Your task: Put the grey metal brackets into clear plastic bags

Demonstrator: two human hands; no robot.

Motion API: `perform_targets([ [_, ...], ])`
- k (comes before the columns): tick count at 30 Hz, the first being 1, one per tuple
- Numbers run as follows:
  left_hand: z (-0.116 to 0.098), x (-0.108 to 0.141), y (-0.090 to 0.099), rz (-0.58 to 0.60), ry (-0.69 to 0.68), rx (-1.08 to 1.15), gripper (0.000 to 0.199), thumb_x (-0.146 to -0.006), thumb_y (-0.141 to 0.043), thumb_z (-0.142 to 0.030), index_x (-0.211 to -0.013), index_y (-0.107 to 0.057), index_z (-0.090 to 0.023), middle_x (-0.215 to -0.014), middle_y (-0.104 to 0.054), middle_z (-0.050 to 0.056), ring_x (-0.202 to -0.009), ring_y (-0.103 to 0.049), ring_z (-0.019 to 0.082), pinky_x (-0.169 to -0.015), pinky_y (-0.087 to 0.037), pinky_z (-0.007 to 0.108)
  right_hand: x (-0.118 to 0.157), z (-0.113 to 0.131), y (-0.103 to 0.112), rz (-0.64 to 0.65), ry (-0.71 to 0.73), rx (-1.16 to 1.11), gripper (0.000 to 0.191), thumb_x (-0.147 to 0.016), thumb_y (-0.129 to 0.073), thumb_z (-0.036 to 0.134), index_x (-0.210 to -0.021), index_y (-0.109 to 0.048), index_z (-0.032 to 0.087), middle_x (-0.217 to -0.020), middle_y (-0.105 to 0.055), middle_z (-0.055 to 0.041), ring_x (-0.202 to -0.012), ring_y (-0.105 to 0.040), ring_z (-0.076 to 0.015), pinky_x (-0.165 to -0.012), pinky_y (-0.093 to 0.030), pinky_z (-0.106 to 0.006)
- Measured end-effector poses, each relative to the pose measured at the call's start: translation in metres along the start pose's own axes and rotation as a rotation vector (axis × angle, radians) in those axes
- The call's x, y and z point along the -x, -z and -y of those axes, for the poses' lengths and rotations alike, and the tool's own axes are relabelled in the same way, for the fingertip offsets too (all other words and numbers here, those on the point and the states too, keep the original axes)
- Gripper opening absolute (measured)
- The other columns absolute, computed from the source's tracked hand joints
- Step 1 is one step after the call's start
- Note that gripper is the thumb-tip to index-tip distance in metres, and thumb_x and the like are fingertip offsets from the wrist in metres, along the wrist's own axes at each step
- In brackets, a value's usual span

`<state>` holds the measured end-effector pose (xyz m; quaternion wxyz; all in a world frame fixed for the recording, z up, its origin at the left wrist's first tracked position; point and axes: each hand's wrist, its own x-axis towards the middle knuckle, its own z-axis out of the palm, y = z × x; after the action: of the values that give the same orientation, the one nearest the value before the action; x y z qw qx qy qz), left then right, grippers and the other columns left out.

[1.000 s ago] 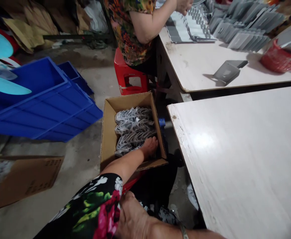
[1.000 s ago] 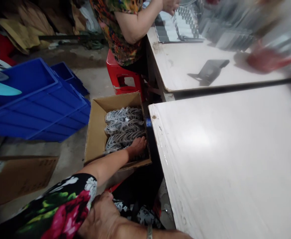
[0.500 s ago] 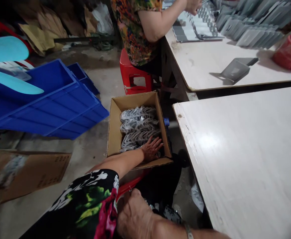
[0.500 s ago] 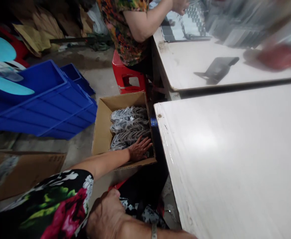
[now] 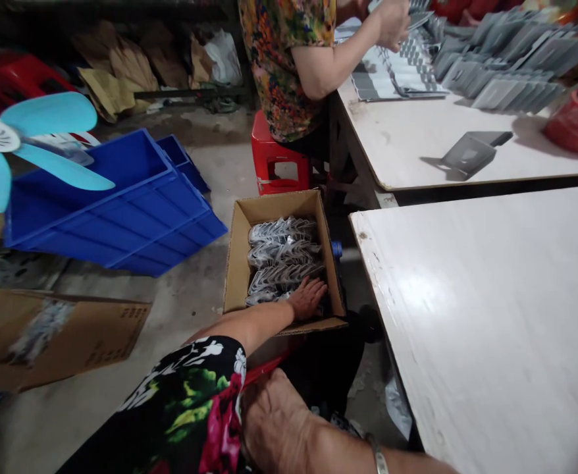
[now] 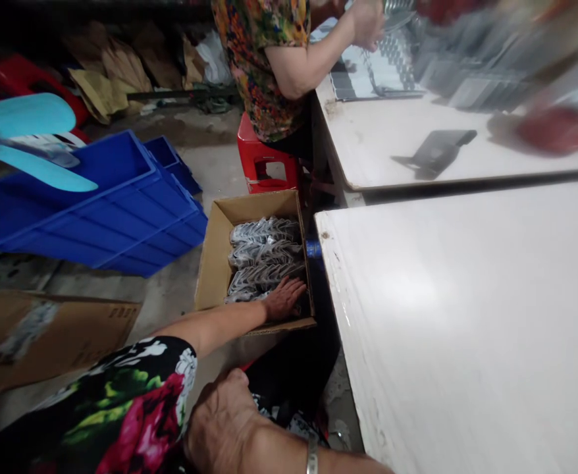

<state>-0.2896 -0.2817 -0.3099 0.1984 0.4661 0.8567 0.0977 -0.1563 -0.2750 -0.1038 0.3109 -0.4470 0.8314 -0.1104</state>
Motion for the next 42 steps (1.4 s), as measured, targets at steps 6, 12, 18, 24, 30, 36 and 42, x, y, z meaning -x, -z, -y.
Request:
perform_targets([
  [6,-0.007,-0.007,-0.004,-0.005,-0.004,-0.027,0.074,-0.076,-0.057,-0.043,-0.135,-0.030,-0.006,-0.139,-0.034,0.022,-0.133,-0.021,0.032,-0.108,-0.007,0.054,-0.004,0.001,-0.009,-0.004,0.022,0.021,0.009,-0.071,-0.062,0.015,-0.078,-0.067,0.015,-0.094,-0.067,-0.0143,-0.096,-0.058,-0.0317,-0.075,-0.045,-0.054],
  [12,0.005,0.005,0.023,0.027,-0.048,0.027,0.085,-0.074,-0.053,-0.055,-0.138,-0.024,-0.007,-0.144,-0.027,0.019,-0.135,-0.016,0.032,-0.109,-0.006,0.051,0.000,0.002,-0.002,-0.041,0.006,0.035,0.011,-0.073,-0.058,0.015,-0.081,-0.066,0.011,-0.084,-0.066,-0.0133,-0.081,-0.061,-0.0286,-0.063,-0.048,-0.045],
  [18,0.043,0.045,0.050,0.068,-0.180,-0.071,0.092,-0.065,-0.063,-0.051,-0.139,-0.024,-0.010,-0.147,-0.019,0.016,-0.136,-0.008,0.034,-0.107,0.005,0.055,0.006,0.005,0.002,-0.113,-0.014,0.105,0.017,-0.075,-0.055,0.017,-0.083,-0.065,0.005,-0.076,-0.065,-0.0174,-0.072,-0.061,-0.0282,-0.057,-0.048,-0.044],
  [24,0.031,0.035,0.038,0.029,-0.250,-0.123,0.078,-0.072,-0.056,-0.049,-0.138,-0.028,-0.017,-0.147,-0.025,0.011,-0.136,-0.010,0.031,-0.107,-0.001,0.057,0.002,0.004,-0.001,-0.067,-0.035,0.091,0.018,-0.075,-0.056,0.019,-0.083,-0.064,0.005,-0.076,-0.065,-0.0166,-0.066,-0.060,-0.0262,-0.052,-0.047,-0.039],
  [30,0.010,0.003,0.015,-0.005,-0.374,-0.176,0.048,-0.082,-0.048,-0.043,-0.123,-0.049,-0.018,-0.138,-0.041,0.011,-0.130,-0.029,0.028,-0.104,-0.020,0.050,0.005,0.001,0.004,-0.073,-0.044,0.038,0.017,-0.077,-0.054,0.018,-0.087,-0.065,0.009,-0.079,-0.065,-0.0131,-0.071,-0.061,-0.0256,-0.058,-0.048,-0.041],
  [36,0.016,-0.001,0.001,-0.010,-0.391,-0.201,0.017,-0.080,-0.054,-0.024,-0.090,-0.066,-0.019,-0.117,-0.057,0.008,-0.126,-0.033,0.027,-0.091,-0.035,0.041,0.004,0.000,0.001,-0.075,-0.054,-0.001,0.016,-0.074,-0.057,0.018,-0.084,-0.065,0.007,-0.081,-0.066,-0.0154,-0.076,-0.061,-0.0289,-0.063,-0.049,-0.046],
  [42,0.016,-0.005,-0.002,0.022,-0.407,-0.221,0.009,-0.072,-0.059,-0.018,-0.076,-0.067,-0.021,-0.106,-0.063,0.006,-0.125,-0.034,0.028,-0.091,-0.036,0.040,0.003,-0.005,0.010,0.059,-0.048,-0.044,0.019,-0.076,-0.058,0.020,-0.090,-0.066,0.009,-0.084,-0.065,-0.0140,-0.077,-0.061,-0.0266,-0.057,-0.050,-0.039],
])
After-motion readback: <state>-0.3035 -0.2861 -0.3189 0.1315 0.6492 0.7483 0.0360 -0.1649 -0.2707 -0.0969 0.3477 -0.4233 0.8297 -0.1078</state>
